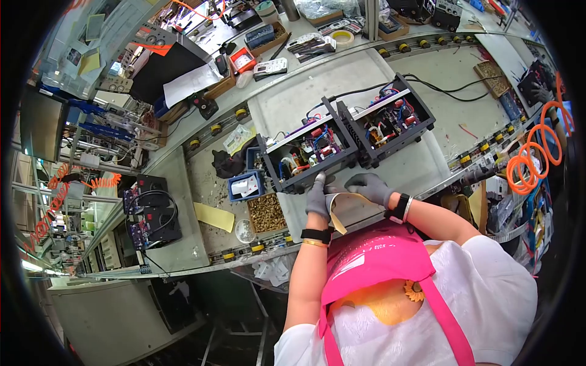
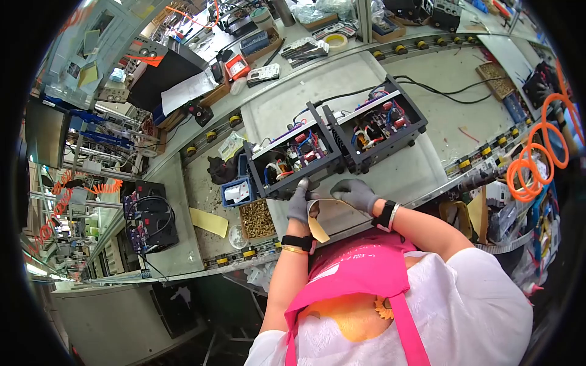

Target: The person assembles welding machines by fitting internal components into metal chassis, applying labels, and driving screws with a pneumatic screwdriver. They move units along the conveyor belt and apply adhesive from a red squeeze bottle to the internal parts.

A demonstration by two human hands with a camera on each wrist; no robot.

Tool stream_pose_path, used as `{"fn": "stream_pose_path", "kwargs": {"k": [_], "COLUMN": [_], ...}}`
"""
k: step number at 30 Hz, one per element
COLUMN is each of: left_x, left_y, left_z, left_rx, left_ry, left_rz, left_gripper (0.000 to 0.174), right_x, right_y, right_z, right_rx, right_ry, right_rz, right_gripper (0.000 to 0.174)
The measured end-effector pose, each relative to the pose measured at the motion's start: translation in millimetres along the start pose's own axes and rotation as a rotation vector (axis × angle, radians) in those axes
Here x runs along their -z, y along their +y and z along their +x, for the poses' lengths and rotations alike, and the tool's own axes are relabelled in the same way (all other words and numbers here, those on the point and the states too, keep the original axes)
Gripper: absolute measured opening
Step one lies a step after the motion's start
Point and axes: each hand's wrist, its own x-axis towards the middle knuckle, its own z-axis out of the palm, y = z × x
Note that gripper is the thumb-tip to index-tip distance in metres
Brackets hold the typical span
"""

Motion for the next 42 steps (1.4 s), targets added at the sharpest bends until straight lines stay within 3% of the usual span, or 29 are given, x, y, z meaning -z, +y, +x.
{"fn": "stream_pose_path", "kwargs": {"k": [3, 6, 10, 12, 19, 23, 28, 30, 31, 34, 37, 38, 40, 41, 42], "left_x": [-5.6, 0.5, -1.1, -3.8, 1.7, -4.3, 5.4, 1.5, 0.8, 15.3, 45.4, 51.3, 33.8, 34.9, 36.8], "left_y": [-3.6, -3.3, -1.4, -2.4, -11.5, -14.1, -17.6, -24.5, -27.1, -37.8, -52.5, -51.7, -22.3, -18.1, -15.3], "left_z": [11.8, 21.9, 25.1, 25.6, 29.5, 21.9, 17.2, 18.4, 19.5, 17.6, 28.3, 27.5, -10.4, -14.2, -15.3], "left_rx": [0.071, 0.166, 0.231, 0.2, 0.156, 0.037, 0.032, -0.049, -0.089, -0.174, -0.394, -0.449, -0.367, -0.369, -0.371], "left_ry": [-0.023, -0.094, -0.122, -0.116, -0.186, -0.091, -0.217, 0.009, 0.122, 0.138, 0.164, 0.181, 0.167, 0.161, 0.154], "left_rz": [-0.135, -0.209, -0.322, -0.323, -0.386, -0.277, -0.328, -0.124, -0.02, 0.17, 0.648, 0.787, 0.865, 0.895, 0.928], "left_gripper": [0.034, 0.034, 0.034, 0.032, 0.027, 0.023, 0.021, 0.021, 0.022, 0.022, 0.022, 0.022, 0.023, 0.023, 0.023], "right_x": [15.6, 21.3, 27.1, 28.8, 36.0, 39.9, 38.4, 34.4, 32.0, 22.4, 10.7, 5.2, -14.6, -29.4, -38.9], "right_y": [-14.4, 10.0, 15.5, 12.3, 21.7, 18.9, 16.8, 17.0, 15.0, 8.2, 1.2, 4.9, 29.6, 48.9, 53.0], "right_z": [-19.4, -20.9, -24.5, -25.3, -22.0, -24.5, -22.7, -19.5, -18.0, -8.4, 5.6, 9.6, 24.6, 31.6, 34.7], "right_rx": [-0.225, -0.048, -0.077, -0.146, -0.028, -0.051, -0.019, 0.064, 0.011, -0.096, -0.174, -0.139, -0.069, 0.07, 0.065], "right_ry": [-0.04, 0.047, 0.049, 0.023, 0.018, 0.001, 0.025, 0.053, 0.038, 0.026, 0.055, 0.088, 0.153, 0.331, 0.403], "right_rz": [0.185, 0.035, 0.081, 0.142, 0.041, 0.033, -0.006, -0.036, 0.031, 0.126, 0.135, 0.12, 0.093, -0.027, 0.06], "right_gripper": [0.027, 0.026, 0.024, 0.024, 0.024, 0.024, 0.024, 0.024, 0.024, 0.025, 0.025, 0.025, 0.025, 0.024, 0.024]}}
